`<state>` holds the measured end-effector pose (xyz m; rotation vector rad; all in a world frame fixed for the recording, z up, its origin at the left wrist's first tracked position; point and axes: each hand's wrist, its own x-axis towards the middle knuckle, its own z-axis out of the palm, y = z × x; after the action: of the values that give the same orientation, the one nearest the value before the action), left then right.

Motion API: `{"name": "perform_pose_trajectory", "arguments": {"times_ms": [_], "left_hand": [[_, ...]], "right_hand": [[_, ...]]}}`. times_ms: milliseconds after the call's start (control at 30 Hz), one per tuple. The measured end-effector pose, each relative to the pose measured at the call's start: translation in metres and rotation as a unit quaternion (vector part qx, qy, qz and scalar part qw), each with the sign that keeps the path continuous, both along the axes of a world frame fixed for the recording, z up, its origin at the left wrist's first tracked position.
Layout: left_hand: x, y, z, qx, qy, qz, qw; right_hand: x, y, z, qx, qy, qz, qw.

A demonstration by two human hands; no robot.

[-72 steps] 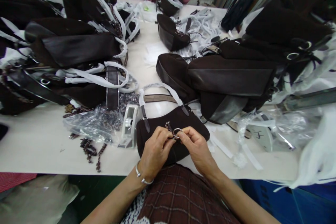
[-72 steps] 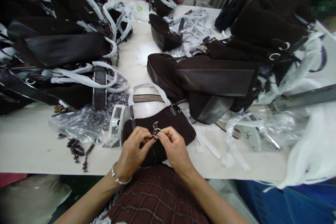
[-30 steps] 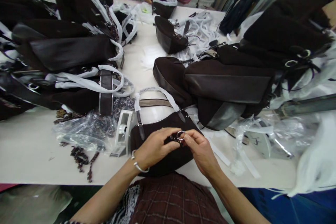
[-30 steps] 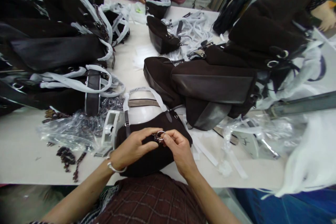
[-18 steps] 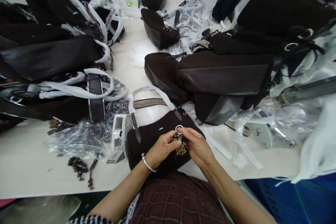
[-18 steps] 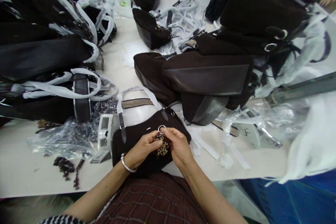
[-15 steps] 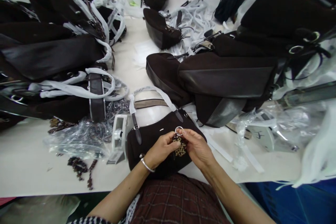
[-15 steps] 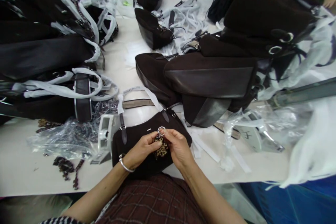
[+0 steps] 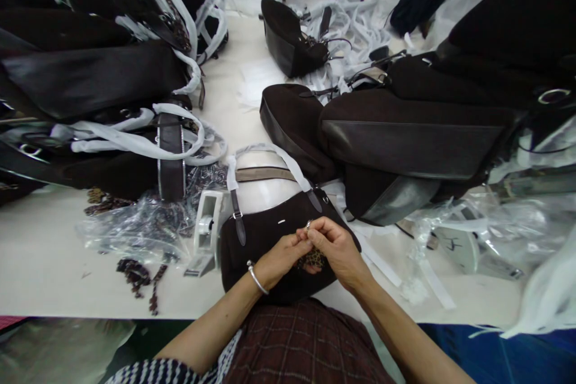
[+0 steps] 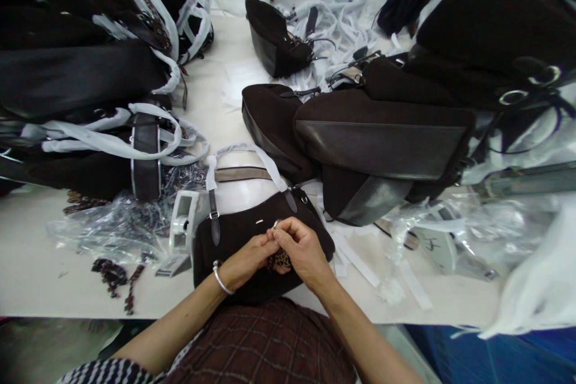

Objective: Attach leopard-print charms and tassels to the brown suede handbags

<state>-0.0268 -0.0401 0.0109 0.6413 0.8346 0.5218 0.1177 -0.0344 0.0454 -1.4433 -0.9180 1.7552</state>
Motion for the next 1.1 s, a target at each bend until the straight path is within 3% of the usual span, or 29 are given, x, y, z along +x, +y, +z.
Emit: {"name": "perform_pose_trajectory", "arguments": {"times_ms": [100, 167, 300, 433, 600, 800, 1000, 1033, 1100], "left_hand": [[-0.014, 0.008, -0.001, 0.146, 0.147, -0.029, 0.978], [-0.024, 0.019, -0.005, 0.186, 0.216, -0.005, 0.958], [-0.023, 0.055, -0.025, 0.143, 0.243, 0.059, 0.958], [0.001, 0.093, -0.05, 0.101, 0.253, 0.057, 0.961], [0.024, 0.107, -0.06, 0.099, 0.18, 0.125, 0.971], [0.023, 0.104, -0.063, 0.103, 0.14, 0.211, 0.962], [0.007, 0.133, -0.063, -0.017, 0.011, 0.337, 0.941], [0.004, 0.135, -0.064, -0.028, 0.004, 0.332, 0.943], [0.0, 0.132, -0.066, -0.032, 0.019, 0.263, 0.964]], "right_hand": [[0.007, 0.006, -0.002, 0.091, -0.146, 0.054, 0.984], [0.012, 0.009, -0.006, 0.126, -0.205, 0.091, 0.966], [0.017, 0.012, -0.02, 0.187, -0.272, 0.145, 0.933], [0.016, 0.009, -0.03, 0.224, -0.352, 0.185, 0.89], [0.015, 0.012, -0.033, 0.234, -0.398, 0.202, 0.864], [0.013, 0.016, -0.036, 0.242, -0.4, 0.23, 0.853], [0.014, 0.018, -0.045, 0.259, -0.392, 0.195, 0.861], [0.015, 0.019, -0.047, 0.261, -0.393, 0.192, 0.86], [0.015, 0.021, -0.049, 0.264, -0.392, 0.186, 0.861]]}}
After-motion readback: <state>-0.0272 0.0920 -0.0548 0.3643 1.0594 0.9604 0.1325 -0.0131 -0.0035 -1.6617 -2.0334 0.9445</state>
